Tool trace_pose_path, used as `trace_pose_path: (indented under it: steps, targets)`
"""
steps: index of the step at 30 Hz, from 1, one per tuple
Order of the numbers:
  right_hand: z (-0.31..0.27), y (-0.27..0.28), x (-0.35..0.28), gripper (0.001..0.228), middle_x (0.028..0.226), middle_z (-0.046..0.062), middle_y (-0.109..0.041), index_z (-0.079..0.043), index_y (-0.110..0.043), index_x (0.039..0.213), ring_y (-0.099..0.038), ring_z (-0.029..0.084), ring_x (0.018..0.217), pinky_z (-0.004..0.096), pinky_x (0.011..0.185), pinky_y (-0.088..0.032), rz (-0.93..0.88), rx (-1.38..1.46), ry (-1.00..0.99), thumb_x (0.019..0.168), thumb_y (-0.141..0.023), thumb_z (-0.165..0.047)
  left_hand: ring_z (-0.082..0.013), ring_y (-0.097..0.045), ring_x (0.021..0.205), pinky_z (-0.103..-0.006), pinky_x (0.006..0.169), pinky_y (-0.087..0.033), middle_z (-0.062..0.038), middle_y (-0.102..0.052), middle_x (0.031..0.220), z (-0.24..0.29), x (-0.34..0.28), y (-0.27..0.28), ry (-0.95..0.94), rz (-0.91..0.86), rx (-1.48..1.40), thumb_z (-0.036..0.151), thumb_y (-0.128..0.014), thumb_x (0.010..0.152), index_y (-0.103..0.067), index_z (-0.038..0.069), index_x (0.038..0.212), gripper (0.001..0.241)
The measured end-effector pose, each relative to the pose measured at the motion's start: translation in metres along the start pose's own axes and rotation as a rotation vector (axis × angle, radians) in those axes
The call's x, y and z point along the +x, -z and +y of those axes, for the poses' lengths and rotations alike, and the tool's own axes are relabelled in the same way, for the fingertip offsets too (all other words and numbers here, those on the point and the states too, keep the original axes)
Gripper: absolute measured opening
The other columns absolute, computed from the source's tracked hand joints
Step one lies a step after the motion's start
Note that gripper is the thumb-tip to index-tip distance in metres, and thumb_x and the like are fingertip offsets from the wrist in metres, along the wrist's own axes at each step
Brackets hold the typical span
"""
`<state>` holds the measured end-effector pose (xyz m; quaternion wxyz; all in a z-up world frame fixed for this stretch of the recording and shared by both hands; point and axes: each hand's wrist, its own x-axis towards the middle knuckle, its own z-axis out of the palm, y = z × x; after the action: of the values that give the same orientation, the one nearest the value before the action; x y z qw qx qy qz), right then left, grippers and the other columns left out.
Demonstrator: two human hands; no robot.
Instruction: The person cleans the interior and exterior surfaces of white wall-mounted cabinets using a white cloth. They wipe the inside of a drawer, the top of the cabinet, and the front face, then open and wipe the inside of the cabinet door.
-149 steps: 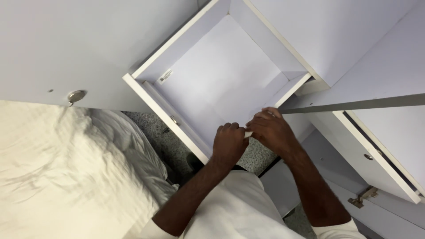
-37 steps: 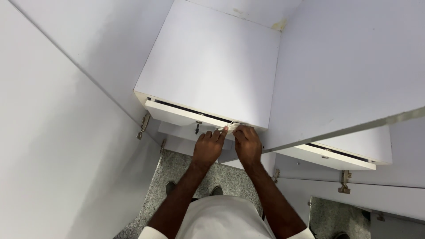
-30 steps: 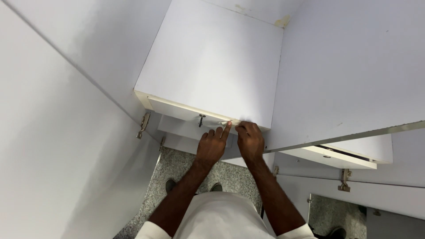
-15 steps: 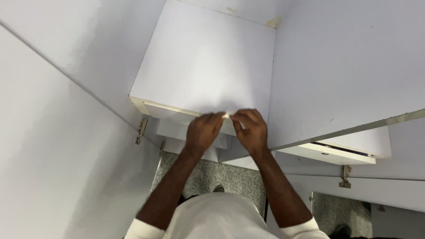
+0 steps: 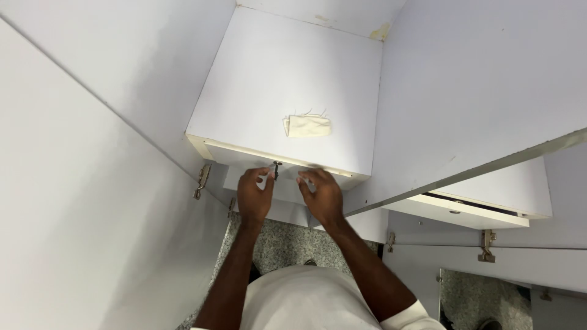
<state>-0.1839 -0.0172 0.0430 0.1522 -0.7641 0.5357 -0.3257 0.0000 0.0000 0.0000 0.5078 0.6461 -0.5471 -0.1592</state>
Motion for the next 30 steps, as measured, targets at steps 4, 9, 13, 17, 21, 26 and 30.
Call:
trace_pose_path:
  steps: [4,9,13,17,21,26,30]
  targets:
    - [-0.006,-0.009,-0.008,0.026,0.099,0.007,-0.077,-0.008,-0.078,0.115,-0.072,0.016,0.08,0.03,0.07,-0.059,-0.109,0.232,-0.199,0.094,-0.075,-0.024,-0.0229,-0.064,0.086,-0.0388,0.068,-0.055,-0.007,-0.072,0.102,0.019,-0.005,-0.001,0.123,-0.036,0.017,0.021,-0.075,0.093,-0.074,0.007,0.108,0.021]
    - [0.006,-0.028,-0.008,0.047,0.102,0.004,-0.072,-0.005,-0.065,0.136,-0.067,0.012,0.07,0.03,0.065,-0.057,-0.27,0.347,-0.331,0.096,-0.071,-0.028,-0.0223,-0.066,0.082,-0.0386,0.07,-0.055,-0.005,-0.073,0.101,0.017,-0.004,-0.008,0.174,-0.046,0.085,0.022,-0.075,0.094,-0.076,0.008,0.103,0.017]
    - [0.008,-0.039,-0.014,0.055,0.099,0.006,-0.071,-0.005,-0.054,0.148,-0.061,0.013,0.069,0.03,0.064,-0.053,-0.311,0.458,-0.429,0.099,-0.068,-0.027,-0.0224,-0.066,0.079,-0.0387,0.069,-0.055,-0.005,-0.073,0.097,0.018,-0.002,-0.01,0.191,-0.06,0.103,0.023,-0.075,0.094,-0.077,0.008,0.101,0.016]
    - [0.017,-0.056,-0.017,0.052,0.108,0.005,-0.068,-0.008,-0.05,0.153,-0.062,0.012,0.083,0.028,0.074,-0.053,-0.37,0.498,-0.353,0.104,-0.061,-0.022,-0.0228,-0.066,0.079,-0.0389,0.07,-0.055,-0.005,-0.073,0.094,0.017,-0.001,-0.01,0.166,-0.06,0.095,0.022,-0.074,0.095,-0.077,0.008,0.099,0.015]
    - [0.014,-0.064,-0.01,0.063,0.126,0.01,-0.057,-0.012,-0.034,0.162,-0.061,0.016,0.102,0.029,0.087,-0.054,-0.422,0.534,-0.17,0.103,-0.056,-0.008,-0.0246,-0.066,0.081,-0.04,0.071,-0.054,-0.006,-0.073,0.093,0.018,0.003,-0.006,0.154,-0.097,0.116,0.02,-0.073,0.095,-0.078,0.008,0.098,0.014]
    - [0.036,-0.093,-0.012,0.069,0.133,0.013,-0.054,-0.011,-0.029,0.164,-0.058,0.018,0.115,0.031,0.093,-0.054,-0.373,0.612,-0.083,0.102,-0.055,0.0,-0.0264,-0.066,0.088,-0.0397,0.074,-0.055,-0.005,-0.074,0.098,0.015,0.004,-0.005,0.119,-0.086,0.079,0.018,-0.07,0.096,-0.077,0.007,0.098,0.014]
    - [0.026,-0.087,-0.003,0.07,0.131,0.01,-0.051,-0.014,-0.033,0.163,-0.06,0.018,0.103,0.03,0.091,-0.054,-0.43,0.667,-0.237,0.099,-0.055,0.003,-0.0286,-0.067,0.093,-0.0403,0.077,-0.055,-0.006,-0.074,0.101,0.013,0.001,-0.005,0.031,-0.042,0.028,0.015,-0.067,0.098,-0.076,0.006,0.101,0.013]
